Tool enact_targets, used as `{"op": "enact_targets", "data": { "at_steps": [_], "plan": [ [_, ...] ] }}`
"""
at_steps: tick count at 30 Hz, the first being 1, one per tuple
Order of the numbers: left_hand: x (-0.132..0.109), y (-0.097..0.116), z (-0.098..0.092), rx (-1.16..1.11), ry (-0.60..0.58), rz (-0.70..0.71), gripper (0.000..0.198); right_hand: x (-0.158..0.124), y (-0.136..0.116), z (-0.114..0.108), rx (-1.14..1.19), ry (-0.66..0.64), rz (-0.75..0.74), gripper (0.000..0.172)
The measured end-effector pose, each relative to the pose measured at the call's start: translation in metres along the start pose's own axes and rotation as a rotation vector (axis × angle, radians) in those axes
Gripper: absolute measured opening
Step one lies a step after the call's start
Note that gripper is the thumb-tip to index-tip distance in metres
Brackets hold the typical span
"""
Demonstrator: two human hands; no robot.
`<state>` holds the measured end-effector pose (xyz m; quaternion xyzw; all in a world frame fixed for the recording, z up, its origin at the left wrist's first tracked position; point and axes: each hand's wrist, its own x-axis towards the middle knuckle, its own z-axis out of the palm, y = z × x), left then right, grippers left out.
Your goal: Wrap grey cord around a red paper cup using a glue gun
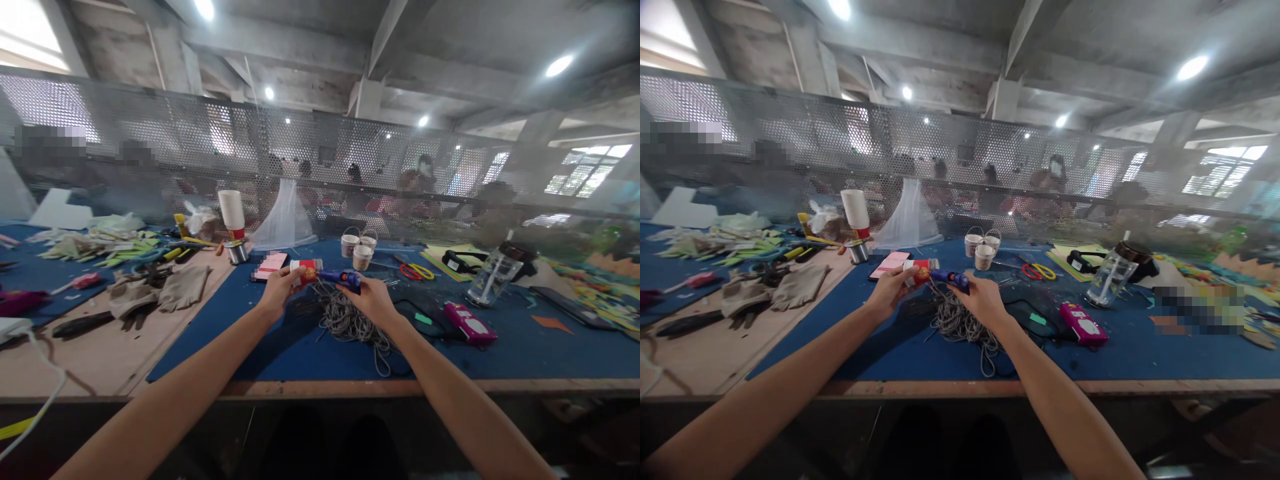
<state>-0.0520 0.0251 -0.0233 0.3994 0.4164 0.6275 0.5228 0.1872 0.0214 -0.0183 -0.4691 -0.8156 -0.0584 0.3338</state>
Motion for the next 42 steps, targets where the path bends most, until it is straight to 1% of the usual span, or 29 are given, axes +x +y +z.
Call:
{"op": "enact_targets", "data": {
  "at_steps": [18, 27, 38, 42],
  "plan": [
    [-0.0030, 0.0048, 0.0012, 0.000, 0.001, -0.003, 0.039, 0.0004, -0.0015, -0.0014, -0.033, -0.035, 0.005, 0.039],
    [-0.0003, 0.0043, -0.0004, -0.024, 0.009, 0.000, 0.035, 0.0003, -0.0022, -0.0016, -0.031, -0.041, 0.003, 0.035],
    [0.0029, 0.0018, -0.0026, -0.033, 0.005, 0.002, 0.035, -0.0001, -0.0009, -0.0016, -0.057, -0.055, 0.000, 0.035],
    [0.0022, 0.0030, -0.0019, -0.035, 0.021, -0.003, 0.034, 0.0007, -0.0025, -0.0030, -0.055, -0.067, 0.002, 0.034]
  ]
}}
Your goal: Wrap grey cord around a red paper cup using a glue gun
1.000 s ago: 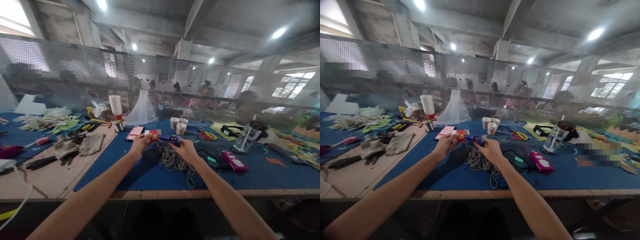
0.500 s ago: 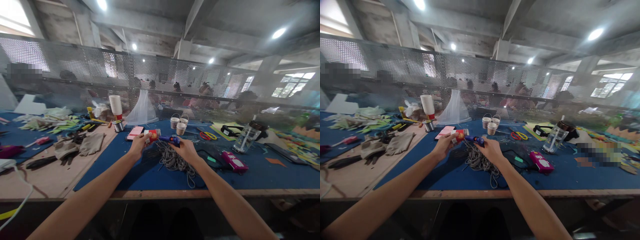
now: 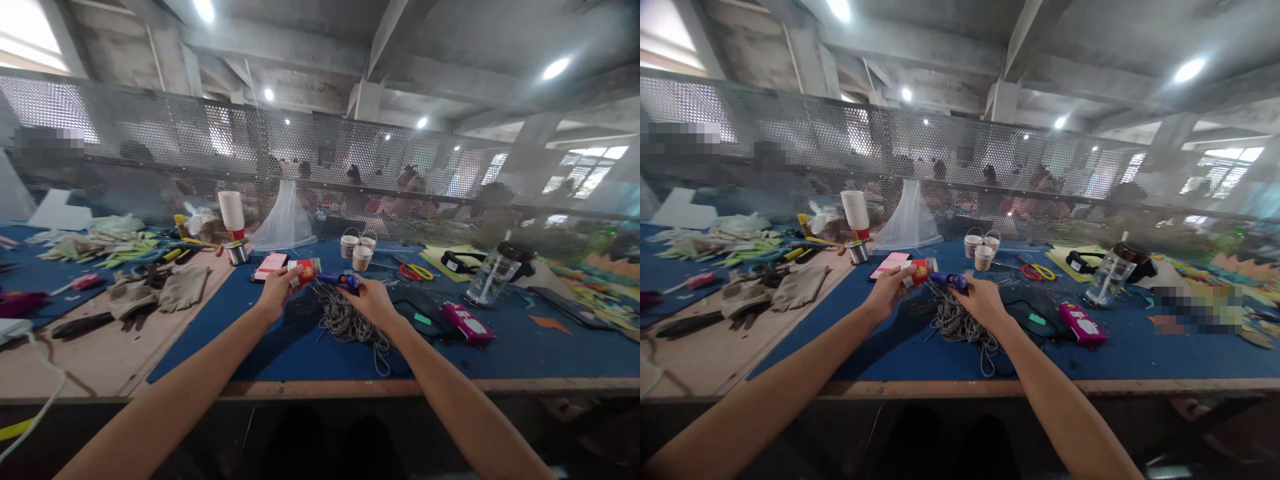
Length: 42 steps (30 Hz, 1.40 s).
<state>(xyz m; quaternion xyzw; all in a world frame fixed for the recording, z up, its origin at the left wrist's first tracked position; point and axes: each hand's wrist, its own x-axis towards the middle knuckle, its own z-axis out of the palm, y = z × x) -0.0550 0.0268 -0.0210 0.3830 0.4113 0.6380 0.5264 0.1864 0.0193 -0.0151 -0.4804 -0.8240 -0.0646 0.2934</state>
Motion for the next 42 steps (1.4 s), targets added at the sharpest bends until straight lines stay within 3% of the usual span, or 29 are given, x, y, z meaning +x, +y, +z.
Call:
{"op": "enact_targets", "data": {
  "at_steps": [25, 42],
  "plan": [
    [-0.0063, 0.0020, 0.0041, 0.028, -0.064, -0.020, 0.034, -0.0002, 0.0013, 0.0012, 0.012, 0.064, -0.001, 0.035],
    [-0.0066, 0.0040, 0.0040, 0.029, -0.024, -0.031, 0.034, 0.0008, 0.0012, 0.0022, 0.021, 0.069, 0.025, 0.036]
  ]
}}
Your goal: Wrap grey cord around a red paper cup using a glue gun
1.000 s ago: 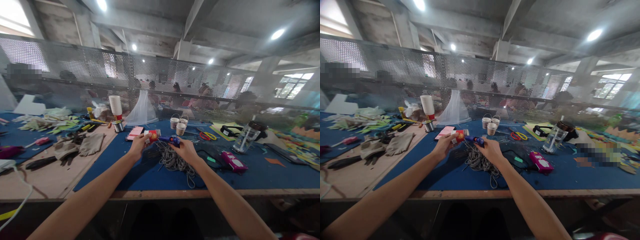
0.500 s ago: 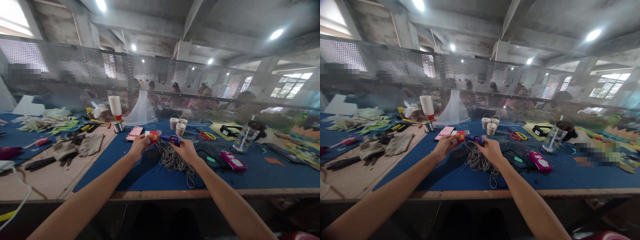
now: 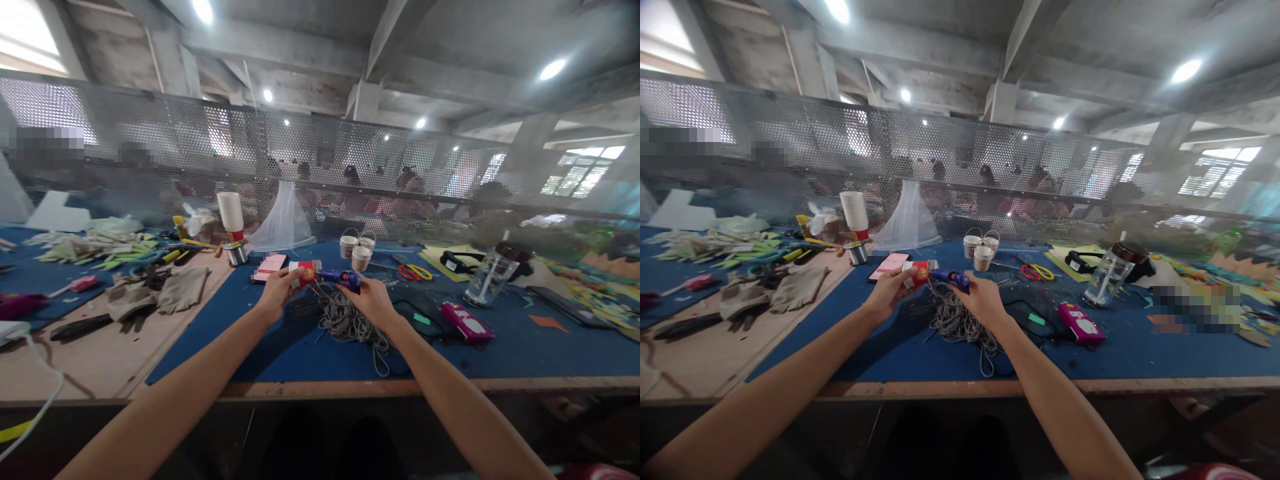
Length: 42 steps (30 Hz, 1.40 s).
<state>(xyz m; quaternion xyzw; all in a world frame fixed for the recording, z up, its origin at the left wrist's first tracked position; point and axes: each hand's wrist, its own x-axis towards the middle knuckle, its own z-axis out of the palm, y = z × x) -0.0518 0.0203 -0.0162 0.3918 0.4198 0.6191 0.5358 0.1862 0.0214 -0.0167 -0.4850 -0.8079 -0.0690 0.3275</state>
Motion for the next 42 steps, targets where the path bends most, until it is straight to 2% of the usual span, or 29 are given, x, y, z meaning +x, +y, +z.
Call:
{"op": "enact_targets", "data": {
  "at_steps": [7, 13, 18, 21, 27, 33, 35, 38, 42],
  "plan": [
    [0.005, -0.002, -0.004, -0.044, 0.006, -0.004, 0.031, 0.002, 0.000, 0.000, 0.190, -0.029, 0.076, 0.039],
    [0.004, 0.000, -0.002, -0.080, 0.038, -0.054, 0.026, 0.007, -0.001, -0.007, 0.573, -0.147, 0.287, 0.040],
    [0.004, -0.002, -0.002, -0.098, -0.008, -0.065, 0.022, 0.010, 0.003, -0.012, 0.836, -0.202, 0.266, 0.034],
    [0.004, -0.003, -0.002, -0.113, -0.024, -0.079, 0.017, 0.012, 0.008, -0.011, 0.929, -0.182, 0.286, 0.034],
    [0.003, 0.000, -0.001, -0.136, -0.031, -0.096, 0.011, 0.020, 0.031, -0.006, 0.753, 0.048, 0.466, 0.044],
    [0.002, -0.001, -0.001, -0.144, -0.040, -0.094, 0.012, 0.023, 0.062, 0.001, 0.604, 0.135, 0.611, 0.051],
    [0.003, -0.002, -0.002, -0.141, -0.050, -0.094, 0.015, 0.023, 0.071, 0.004, 0.481, 0.131, 0.617, 0.052],
    [0.004, -0.002, -0.002, -0.145, -0.055, -0.097, 0.017, 0.023, 0.083, 0.009, 0.263, 0.032, 0.589, 0.050],
    [0.004, -0.003, -0.003, -0.161, -0.062, -0.102, 0.017, 0.021, 0.093, 0.014, 0.144, -0.052, 0.591, 0.050]
  ]
}}
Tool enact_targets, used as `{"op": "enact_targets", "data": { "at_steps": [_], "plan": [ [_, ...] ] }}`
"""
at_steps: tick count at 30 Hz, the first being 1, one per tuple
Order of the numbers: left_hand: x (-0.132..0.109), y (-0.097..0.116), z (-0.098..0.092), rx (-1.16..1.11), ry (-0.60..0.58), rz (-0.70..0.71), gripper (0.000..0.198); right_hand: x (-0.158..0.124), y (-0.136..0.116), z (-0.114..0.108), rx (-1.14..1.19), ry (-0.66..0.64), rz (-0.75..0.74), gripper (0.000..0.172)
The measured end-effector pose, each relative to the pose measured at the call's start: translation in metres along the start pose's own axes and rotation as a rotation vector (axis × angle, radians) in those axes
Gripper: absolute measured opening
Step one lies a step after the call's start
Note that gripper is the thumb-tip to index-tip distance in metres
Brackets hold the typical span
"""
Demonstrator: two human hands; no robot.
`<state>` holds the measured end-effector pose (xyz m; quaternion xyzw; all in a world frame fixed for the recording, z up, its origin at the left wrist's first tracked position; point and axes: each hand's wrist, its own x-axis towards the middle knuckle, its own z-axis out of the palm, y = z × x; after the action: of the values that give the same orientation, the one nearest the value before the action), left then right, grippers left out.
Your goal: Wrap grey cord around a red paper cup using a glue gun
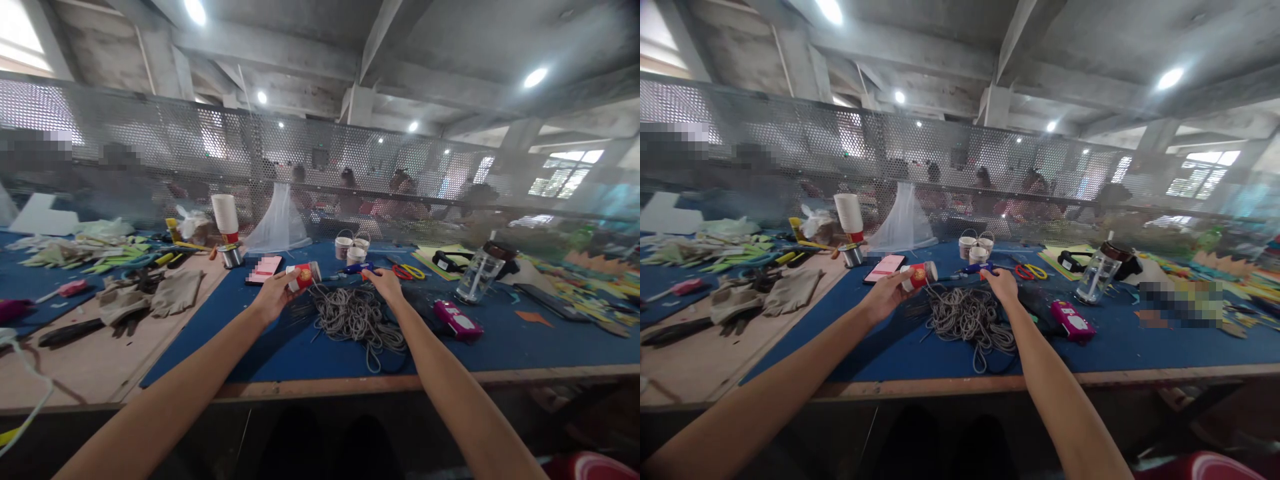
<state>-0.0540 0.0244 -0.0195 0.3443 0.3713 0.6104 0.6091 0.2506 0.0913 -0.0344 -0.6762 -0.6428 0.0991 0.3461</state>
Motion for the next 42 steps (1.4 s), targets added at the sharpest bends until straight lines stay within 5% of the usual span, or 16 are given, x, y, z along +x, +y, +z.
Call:
{"op": "enact_targets", "data": {
  "at_steps": [13, 16, 18, 23, 28, 32, 42],
  "plan": [
    [-0.002, 0.001, 0.002, 0.003, -0.027, -0.027, 0.014, -0.004, 0.005, 0.004, -0.213, 0.028, 0.097, 0.039],
    [-0.001, 0.000, 0.001, -0.002, -0.029, -0.022, 0.015, -0.011, -0.011, 0.001, -0.224, 0.150, 0.008, 0.030],
    [-0.001, 0.000, 0.001, -0.007, -0.040, -0.015, 0.016, -0.019, -0.028, -0.002, -0.159, 0.213, -0.181, 0.026],
    [-0.003, 0.002, 0.001, -0.017, -0.063, 0.012, 0.015, -0.047, -0.078, -0.001, 0.124, -0.235, -0.413, 0.041],
    [-0.003, 0.004, 0.001, -0.046, -0.040, 0.030, 0.013, -0.065, -0.106, 0.012, 0.161, -0.326, -0.388, 0.033],
    [-0.002, 0.003, 0.001, -0.047, -0.034, 0.015, 0.013, -0.068, -0.109, 0.018, 0.228, -0.256, -0.454, 0.009],
    [0.001, -0.002, 0.003, 0.012, -0.070, 0.044, 0.026, -0.074, -0.105, 0.016, 0.006, 0.016, -0.746, 0.021]
  ]
}}
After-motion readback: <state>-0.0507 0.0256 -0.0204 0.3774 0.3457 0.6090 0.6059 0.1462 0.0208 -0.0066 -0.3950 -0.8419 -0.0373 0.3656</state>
